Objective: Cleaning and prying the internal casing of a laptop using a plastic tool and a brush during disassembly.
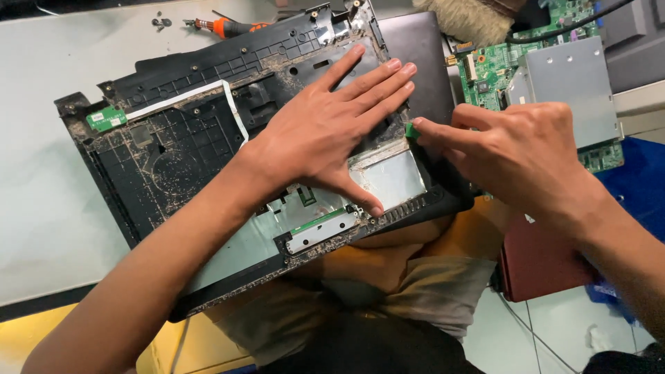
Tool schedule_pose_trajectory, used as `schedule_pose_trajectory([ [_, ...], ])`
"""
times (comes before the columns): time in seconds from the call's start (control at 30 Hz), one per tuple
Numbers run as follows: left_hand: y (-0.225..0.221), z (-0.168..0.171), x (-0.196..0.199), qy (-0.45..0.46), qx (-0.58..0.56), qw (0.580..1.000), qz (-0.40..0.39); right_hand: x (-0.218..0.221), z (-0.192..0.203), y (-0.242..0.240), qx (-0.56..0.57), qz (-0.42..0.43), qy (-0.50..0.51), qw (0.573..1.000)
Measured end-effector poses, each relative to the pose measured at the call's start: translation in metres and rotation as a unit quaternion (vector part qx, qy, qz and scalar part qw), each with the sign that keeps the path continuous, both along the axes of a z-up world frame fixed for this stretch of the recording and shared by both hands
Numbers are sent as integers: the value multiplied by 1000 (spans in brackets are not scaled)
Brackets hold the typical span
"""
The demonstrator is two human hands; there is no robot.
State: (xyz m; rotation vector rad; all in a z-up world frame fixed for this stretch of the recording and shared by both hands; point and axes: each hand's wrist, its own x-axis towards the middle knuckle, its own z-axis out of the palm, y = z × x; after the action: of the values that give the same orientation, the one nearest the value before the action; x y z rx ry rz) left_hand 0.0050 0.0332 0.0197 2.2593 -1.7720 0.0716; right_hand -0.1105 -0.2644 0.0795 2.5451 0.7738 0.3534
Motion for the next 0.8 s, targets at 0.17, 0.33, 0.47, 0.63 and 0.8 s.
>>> schedule_pose_trajectory([
  [0.17,0,0,1,0,2,1000,1,2,16,4,2,35,-5,999],
  [0.33,1,-3,0,-4,-6,1000,2,2,22,11,-60,28,22,998],
  [0.47,1,-3,2,-8,-1,1000,9,-2,8,12,-20,10,-19,1000],
  [0.63,1,-4,2,-2,-3,1000,6,-5,12,19,-35,-14,-45,998],
  [0.8,1,-6,1,-7,-7,1000,10,5,37,33,-86,-22,63,994],
])
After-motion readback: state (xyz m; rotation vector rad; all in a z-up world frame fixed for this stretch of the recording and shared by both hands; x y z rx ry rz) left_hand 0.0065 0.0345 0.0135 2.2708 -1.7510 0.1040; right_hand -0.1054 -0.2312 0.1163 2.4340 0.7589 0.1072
